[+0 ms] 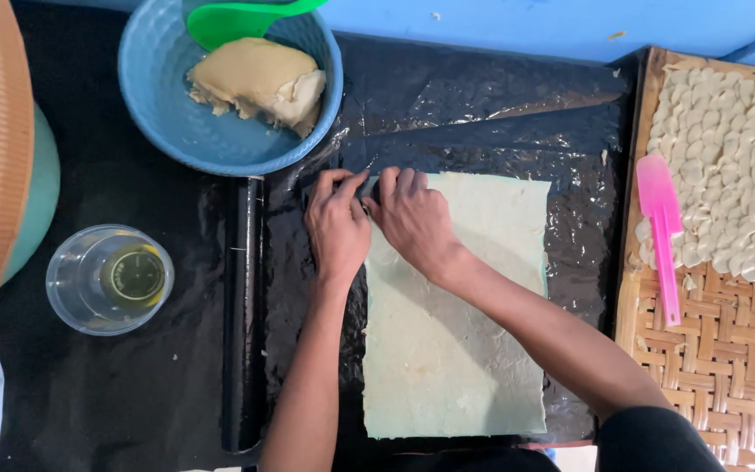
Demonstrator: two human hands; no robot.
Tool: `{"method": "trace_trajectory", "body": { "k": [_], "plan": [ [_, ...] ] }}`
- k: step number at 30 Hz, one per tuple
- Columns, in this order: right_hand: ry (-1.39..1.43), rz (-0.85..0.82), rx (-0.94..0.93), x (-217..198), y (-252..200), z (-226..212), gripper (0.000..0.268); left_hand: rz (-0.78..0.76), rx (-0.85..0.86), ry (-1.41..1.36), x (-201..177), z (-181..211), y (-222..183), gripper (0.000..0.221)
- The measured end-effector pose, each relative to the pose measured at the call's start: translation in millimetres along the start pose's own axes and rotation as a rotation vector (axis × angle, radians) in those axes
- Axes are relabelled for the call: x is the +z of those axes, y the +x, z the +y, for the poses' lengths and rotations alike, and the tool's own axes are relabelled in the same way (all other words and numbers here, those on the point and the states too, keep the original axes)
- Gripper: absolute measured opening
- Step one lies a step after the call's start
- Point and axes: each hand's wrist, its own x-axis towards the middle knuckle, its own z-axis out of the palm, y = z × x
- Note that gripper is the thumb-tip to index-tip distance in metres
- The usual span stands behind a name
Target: Cutting out small circular shapes from a flattened sheet of dough using a round cutter.
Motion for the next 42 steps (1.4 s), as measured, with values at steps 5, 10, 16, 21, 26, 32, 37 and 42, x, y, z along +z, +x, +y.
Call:
{"method": "trace_trajectory", "body": {
  "k": [5, 10, 16, 21, 26, 32, 37, 42],
  "plan": [
    [0.096, 0.05, -0.145, -12, 0, 15, 0.042, -0.007, -0.01, 0.009, 0, 3, 1, 0.038],
    [0.078, 0.0, -0.048, -5, 0, 10, 0.045, 0.01, 0.031, 0.022, 3, -1, -1, 0.036],
    [0.156, 0.034, -0.018, -1, -5, 13, 0.044, -0.02, 0.06, 0.018, 0, 6, -1, 0.039],
    [0.243, -0.012, -0.128, -9, -3, 20, 0.042, -0.006, 0.069, 0.05, -1, 6, -1, 0.039],
    [0.488, -0.001, 0.021, -31, -13, 35, 0.044, 0.017, 0.086, 0.035, -1, 6, -1, 0.037],
    [0.399, 0.006, 0.097, -46, -34, 47, 0.052, 0.02, 0.082, 0.021, -2, 6, -3, 0.037],
    [0.296, -0.009, 0.019, -31, -34, 43, 0.054, -0.008, 0.066, 0.029, -5, 9, -3, 0.038],
    [0.183, 0.035, -0.01, -15, -30, 42, 0.051, -0.003, 0.068, 0.031, -5, 9, -2, 0.037]
  ]
}}
